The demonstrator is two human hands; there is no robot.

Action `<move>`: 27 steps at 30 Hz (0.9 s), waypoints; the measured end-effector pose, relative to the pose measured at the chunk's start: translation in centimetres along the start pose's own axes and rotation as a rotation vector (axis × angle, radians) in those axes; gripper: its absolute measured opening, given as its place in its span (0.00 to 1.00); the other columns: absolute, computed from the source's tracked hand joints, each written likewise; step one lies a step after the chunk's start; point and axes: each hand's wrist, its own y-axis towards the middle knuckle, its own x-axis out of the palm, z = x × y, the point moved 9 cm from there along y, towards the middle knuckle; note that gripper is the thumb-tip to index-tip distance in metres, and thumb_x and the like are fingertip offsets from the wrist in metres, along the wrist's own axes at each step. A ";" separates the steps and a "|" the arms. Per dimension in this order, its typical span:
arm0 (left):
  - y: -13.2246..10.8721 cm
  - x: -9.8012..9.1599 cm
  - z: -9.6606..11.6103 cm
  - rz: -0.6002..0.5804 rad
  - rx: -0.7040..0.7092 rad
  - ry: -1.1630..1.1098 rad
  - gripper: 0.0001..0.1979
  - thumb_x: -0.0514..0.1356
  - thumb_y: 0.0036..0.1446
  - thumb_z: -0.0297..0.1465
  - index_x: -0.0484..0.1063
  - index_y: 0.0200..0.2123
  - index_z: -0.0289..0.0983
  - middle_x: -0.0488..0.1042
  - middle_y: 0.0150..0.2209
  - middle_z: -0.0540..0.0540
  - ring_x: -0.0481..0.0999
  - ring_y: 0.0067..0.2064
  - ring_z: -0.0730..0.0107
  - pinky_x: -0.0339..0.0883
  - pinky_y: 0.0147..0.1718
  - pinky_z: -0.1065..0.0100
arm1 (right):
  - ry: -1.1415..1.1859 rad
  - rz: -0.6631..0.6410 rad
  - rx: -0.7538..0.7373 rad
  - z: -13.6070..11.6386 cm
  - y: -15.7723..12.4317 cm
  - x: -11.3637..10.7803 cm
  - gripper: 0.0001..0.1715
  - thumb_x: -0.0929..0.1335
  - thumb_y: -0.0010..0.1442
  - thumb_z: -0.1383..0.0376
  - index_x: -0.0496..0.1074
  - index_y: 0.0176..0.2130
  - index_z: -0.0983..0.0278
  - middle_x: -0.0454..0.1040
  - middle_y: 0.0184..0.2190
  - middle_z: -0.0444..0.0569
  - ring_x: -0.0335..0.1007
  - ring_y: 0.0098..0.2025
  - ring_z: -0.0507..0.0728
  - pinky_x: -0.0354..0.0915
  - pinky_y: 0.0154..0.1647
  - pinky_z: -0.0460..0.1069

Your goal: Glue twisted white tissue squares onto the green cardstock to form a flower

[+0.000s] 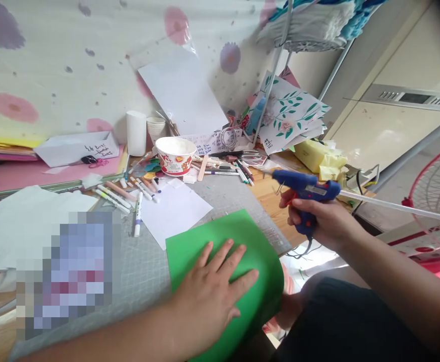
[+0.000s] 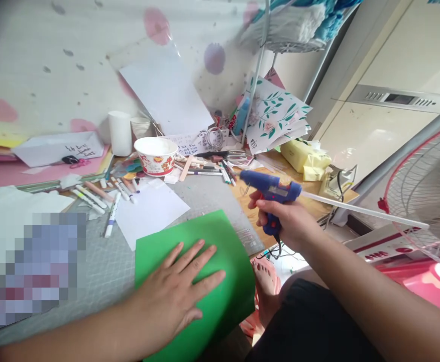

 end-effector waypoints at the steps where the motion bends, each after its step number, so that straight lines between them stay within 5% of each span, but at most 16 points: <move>1: 0.0 0.3 0.1 -0.013 0.012 0.022 0.30 0.63 0.64 0.37 0.61 0.68 0.51 0.50 0.74 0.38 0.47 0.73 0.34 0.47 0.63 0.26 | -0.020 -0.013 0.045 0.9 -0.2 0.3 0.12 0.78 0.51 0.63 0.79 0.36 0.63 0.77 0.31 0.44 0.66 0.21 0.47 0.70 0.26 0.45; 5: 0.1 0.5 1.1 -0.005 0.099 0.031 0.25 0.60 0.65 0.32 0.66 0.64 0.47 0.53 0.73 0.40 0.49 0.73 0.33 0.46 0.63 0.25 | -0.055 -0.136 0.196 4.1 -1.0 3.2 0.19 0.80 0.47 0.56 0.80 0.35 0.65 0.79 0.31 0.48 0.76 0.27 0.53 0.73 0.29 0.48; 9: -0.7 -0.9 3.2 0.131 0.251 -0.076 0.16 0.53 0.68 0.26 0.73 0.56 0.36 0.70 0.65 0.37 0.62 0.69 0.45 0.55 0.66 0.44 | -0.052 -0.241 0.295 6.4 -0.9 5.4 0.21 0.81 0.45 0.55 0.81 0.35 0.65 0.82 0.36 0.51 0.81 0.37 0.58 0.75 0.35 0.49; 12: -1.8 -1.4 5.6 0.084 0.441 -0.298 0.10 0.56 0.68 0.30 0.78 0.40 0.42 0.84 0.42 0.44 0.82 0.47 0.59 0.70 0.54 0.63 | -0.033 -0.264 0.346 7.5 -0.4 5.5 0.21 0.81 0.46 0.55 0.81 0.36 0.66 0.82 0.36 0.51 0.81 0.38 0.57 0.74 0.36 0.47; 14: -2.2 -1.8 6.2 0.061 0.488 -0.382 0.12 0.56 0.68 0.33 0.78 0.35 0.46 0.84 0.35 0.49 0.81 0.34 0.66 0.72 0.40 0.69 | -0.019 -0.274 0.368 7.9 -0.2 5.4 0.21 0.81 0.46 0.55 0.81 0.36 0.66 0.82 0.36 0.52 0.81 0.39 0.57 0.74 0.36 0.47; 17: -1.6 -2.6 4.5 0.184 0.312 -0.276 0.13 0.54 0.68 0.32 0.77 0.49 0.41 0.80 0.54 0.39 0.80 0.51 0.54 0.70 0.51 0.58 | -0.009 -0.291 0.387 7.9 -0.1 5.3 0.20 0.81 0.46 0.56 0.81 0.35 0.66 0.82 0.35 0.51 0.80 0.39 0.56 0.73 0.37 0.46; 20: -1.0 -1.7 3.0 0.183 0.147 -0.136 0.28 0.62 0.63 0.37 0.67 0.63 0.32 0.62 0.69 0.29 0.58 0.70 0.35 0.51 0.66 0.39 | 0.003 -0.299 0.407 8.0 -0.2 5.4 0.19 0.80 0.47 0.56 0.82 0.35 0.66 0.82 0.34 0.51 0.80 0.38 0.56 0.74 0.37 0.46; 24: -1.8 -0.2 6.4 0.094 0.486 -0.219 0.14 0.56 0.68 0.34 0.74 0.54 0.41 0.79 0.56 0.42 0.74 0.60 0.51 0.60 0.64 0.51 | 0.028 -0.306 0.419 8.1 -0.3 5.4 0.19 0.80 0.48 0.56 0.81 0.35 0.66 0.82 0.35 0.50 0.80 0.38 0.55 0.73 0.38 0.46; 27: -1.3 -1.6 4.5 0.230 0.283 -0.178 0.15 0.52 0.66 0.28 0.77 0.48 0.33 0.80 0.52 0.34 0.75 0.57 0.45 0.64 0.61 0.47 | 0.048 -0.320 0.415 8.1 -0.2 5.3 0.19 0.80 0.47 0.57 0.81 0.35 0.67 0.82 0.35 0.50 0.80 0.38 0.54 0.73 0.39 0.45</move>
